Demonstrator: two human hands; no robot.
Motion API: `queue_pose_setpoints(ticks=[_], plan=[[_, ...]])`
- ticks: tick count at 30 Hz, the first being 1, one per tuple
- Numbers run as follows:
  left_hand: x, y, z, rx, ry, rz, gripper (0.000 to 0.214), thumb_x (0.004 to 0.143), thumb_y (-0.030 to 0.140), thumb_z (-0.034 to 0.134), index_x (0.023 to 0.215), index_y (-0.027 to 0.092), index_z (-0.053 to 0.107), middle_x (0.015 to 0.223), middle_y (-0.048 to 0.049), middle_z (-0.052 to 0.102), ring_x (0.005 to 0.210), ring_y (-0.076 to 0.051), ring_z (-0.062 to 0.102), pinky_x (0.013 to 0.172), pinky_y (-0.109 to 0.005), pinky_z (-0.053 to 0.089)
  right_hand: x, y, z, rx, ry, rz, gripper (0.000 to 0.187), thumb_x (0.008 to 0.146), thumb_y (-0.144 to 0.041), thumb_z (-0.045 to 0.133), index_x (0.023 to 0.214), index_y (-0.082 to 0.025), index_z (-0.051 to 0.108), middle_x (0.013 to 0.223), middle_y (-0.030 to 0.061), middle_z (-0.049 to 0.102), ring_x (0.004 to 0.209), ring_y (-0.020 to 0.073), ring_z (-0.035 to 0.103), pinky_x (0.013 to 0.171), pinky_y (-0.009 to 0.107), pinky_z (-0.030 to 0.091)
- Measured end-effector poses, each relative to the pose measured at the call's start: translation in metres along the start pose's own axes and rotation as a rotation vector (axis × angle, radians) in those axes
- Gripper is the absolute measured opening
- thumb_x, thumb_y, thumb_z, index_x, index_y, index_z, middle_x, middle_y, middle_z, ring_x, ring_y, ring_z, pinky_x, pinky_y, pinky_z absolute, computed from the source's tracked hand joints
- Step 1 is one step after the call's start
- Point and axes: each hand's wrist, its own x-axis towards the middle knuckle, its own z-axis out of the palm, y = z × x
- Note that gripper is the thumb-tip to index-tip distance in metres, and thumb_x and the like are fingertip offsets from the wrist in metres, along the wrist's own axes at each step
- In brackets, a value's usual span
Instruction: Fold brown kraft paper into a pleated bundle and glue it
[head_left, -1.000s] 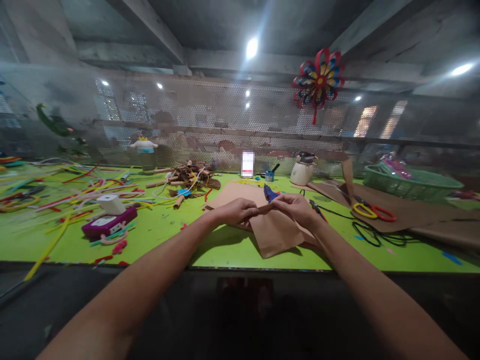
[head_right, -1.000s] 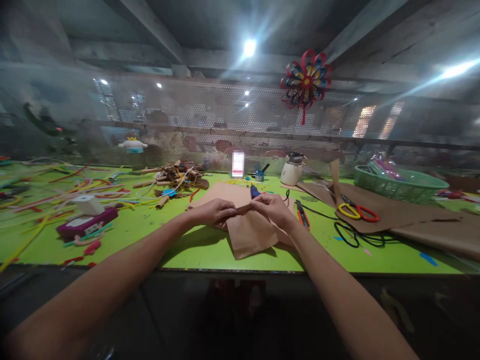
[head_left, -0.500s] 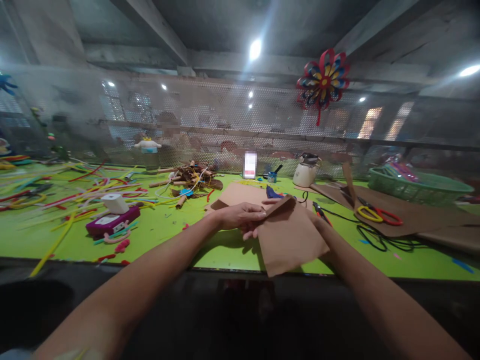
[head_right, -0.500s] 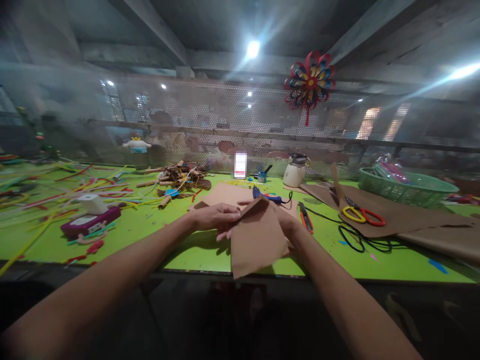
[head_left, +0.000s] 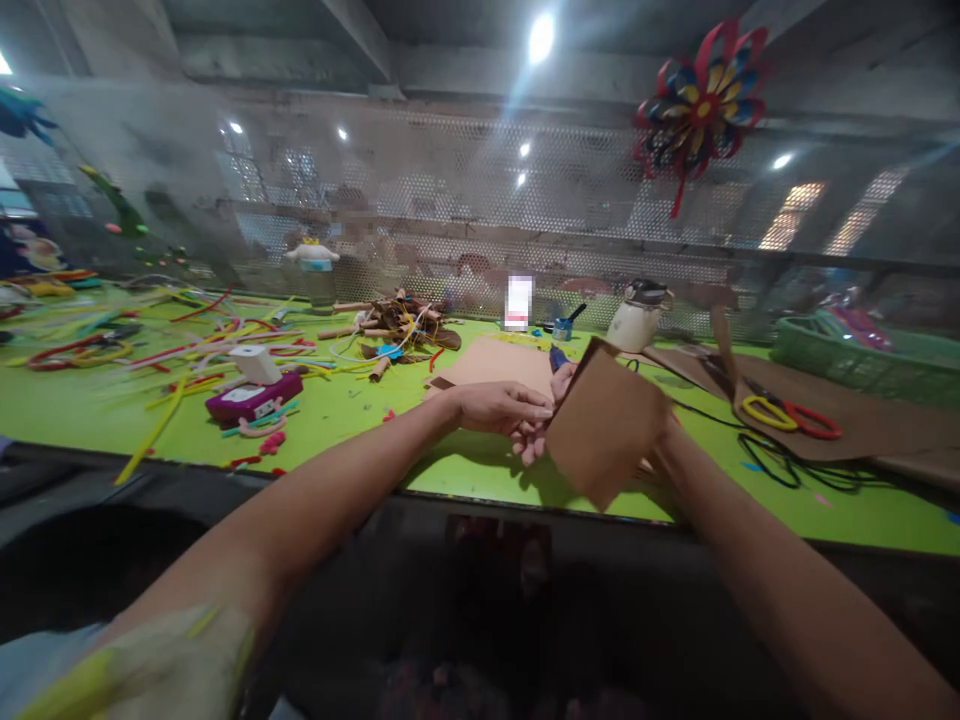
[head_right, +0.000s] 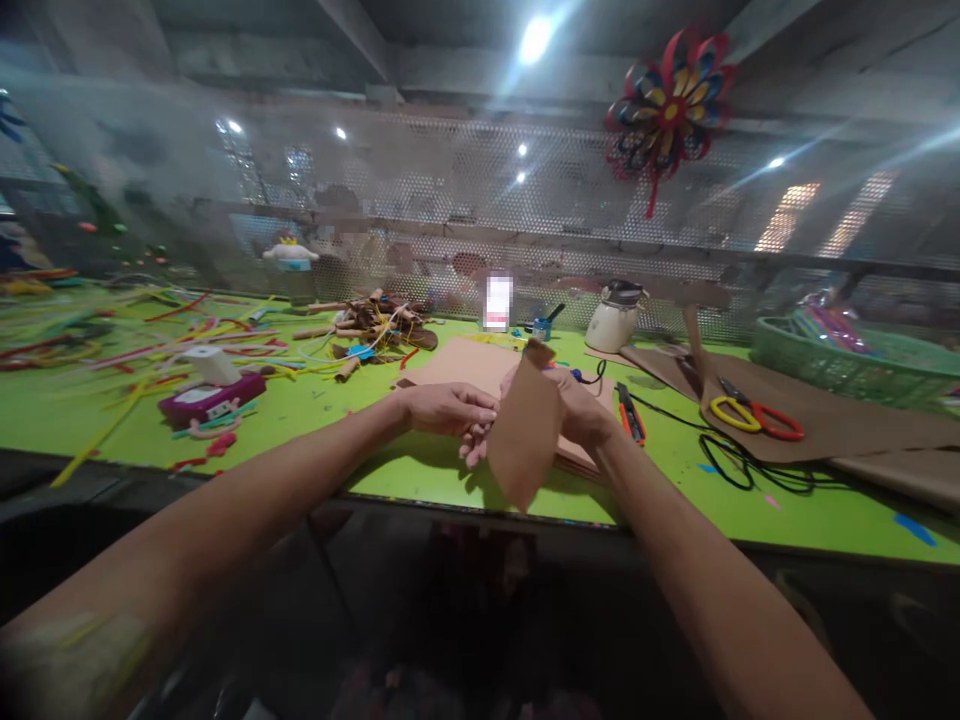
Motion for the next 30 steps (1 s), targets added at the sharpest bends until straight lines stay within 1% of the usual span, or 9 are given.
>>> queue_pose_setpoints(ticks=[2,5,8,11,16,18,20,24,30], plan=[[-0.001,0.001,-0.005,0.028,0.070,0.023,0.025,0.079,0.032,0.062,0.094,0.012,0.061,0.085,-0.0102,0.067,0.072,-0.015,0.064,0.065,-0.028,0.047,0.003,0.001,-0.004,0.084,0.004,-0.012,0.042,0.064,-0.056,0.064,0.084,-0.019,0.066,0.082,0.0074,0.065,0.070,0.0211,0.059,0.061,0.033,0.047],[-0.003,0.003,-0.019,0.035,0.367,0.182,0.024,0.080,0.027,0.062,0.097,0.010,0.060,0.081,-0.0088,0.066,0.073,-0.013,0.063,0.068,-0.026,0.047,0.009,0.010,-0.013,0.125,0.041,-0.004,0.038,0.063,-0.048,0.070,0.086,-0.018,0.066,0.082,0.0066,0.064,0.067,0.0180,0.057,0.060,0.030,0.046],[-0.008,0.010,-0.032,0.084,0.742,0.398,0.024,0.083,0.029,0.058,0.094,0.008,0.059,0.077,-0.0066,0.064,0.069,-0.010,0.062,0.067,-0.023,0.046,0.014,0.022,-0.017,-0.074,-0.014,0.019,0.033,0.068,-0.045,0.067,0.082,-0.015,0.067,0.074,0.0049,0.061,0.064,0.0154,0.053,0.058,0.027,0.042],[-0.010,0.018,-0.034,0.169,0.872,0.456,0.028,0.084,0.034,0.054,0.096,0.010,0.057,0.081,-0.0071,0.063,0.070,-0.012,0.062,0.062,-0.023,0.046,0.015,0.025,-0.012,-0.224,-0.107,0.002,0.030,0.072,-0.044,0.062,0.075,-0.014,0.066,0.069,0.0029,0.059,0.062,0.0142,0.050,0.056,0.026,0.039],[0.003,0.019,-0.021,0.788,1.161,0.469,0.022,0.080,0.027,0.058,0.095,0.011,0.060,0.089,-0.0087,0.063,0.082,-0.016,0.060,0.078,-0.031,0.045,0.012,0.019,0.005,-0.231,-0.140,-0.015,0.024,0.073,-0.038,0.060,0.071,-0.014,0.065,0.066,0.0037,0.059,0.058,0.0137,0.048,0.053,0.026,0.037],[0.010,0.016,-0.013,1.051,1.117,0.474,0.021,0.081,0.028,0.055,0.095,0.013,0.063,0.098,-0.0095,0.062,0.093,-0.019,0.056,0.087,-0.033,0.040,0.012,0.017,0.010,-0.282,-0.170,-0.025,0.020,0.072,-0.033,0.060,0.068,-0.014,0.064,0.062,0.0024,0.056,0.056,0.0129,0.046,0.052,0.026,0.035],[0.015,0.012,-0.006,1.152,0.968,0.385,0.023,0.083,0.030,0.051,0.092,0.014,0.065,0.095,-0.0090,0.064,0.092,-0.019,0.056,0.086,-0.032,0.040,0.013,0.018,0.014,-0.313,-0.202,-0.042,0.017,0.072,-0.030,0.058,0.067,-0.014,0.063,0.061,0.0011,0.055,0.056,0.0123,0.045,0.052,0.025,0.034],[0.019,0.000,-0.005,1.093,0.713,0.148,0.024,0.081,0.031,0.052,0.089,0.014,0.068,0.084,-0.0064,0.067,0.074,-0.016,0.056,0.069,-0.026,0.041,0.015,0.024,0.017,-0.341,-0.193,-0.074,0.017,0.074,-0.026,0.052,0.072,-0.013,0.064,0.062,0.0007,0.055,0.057,0.0120,0.045,0.052,0.024,0.034],[0.017,-0.018,-0.021,1.161,0.595,0.174,0.021,0.078,0.029,0.057,0.085,0.016,0.072,0.077,-0.0051,0.062,0.071,-0.015,0.053,0.064,-0.024,0.038,0.011,0.029,0.014,-0.434,-0.141,-0.059,0.019,0.074,-0.028,0.054,0.073,-0.012,0.066,0.063,0.0023,0.060,0.059,0.0132,0.049,0.052,0.024,0.035]])
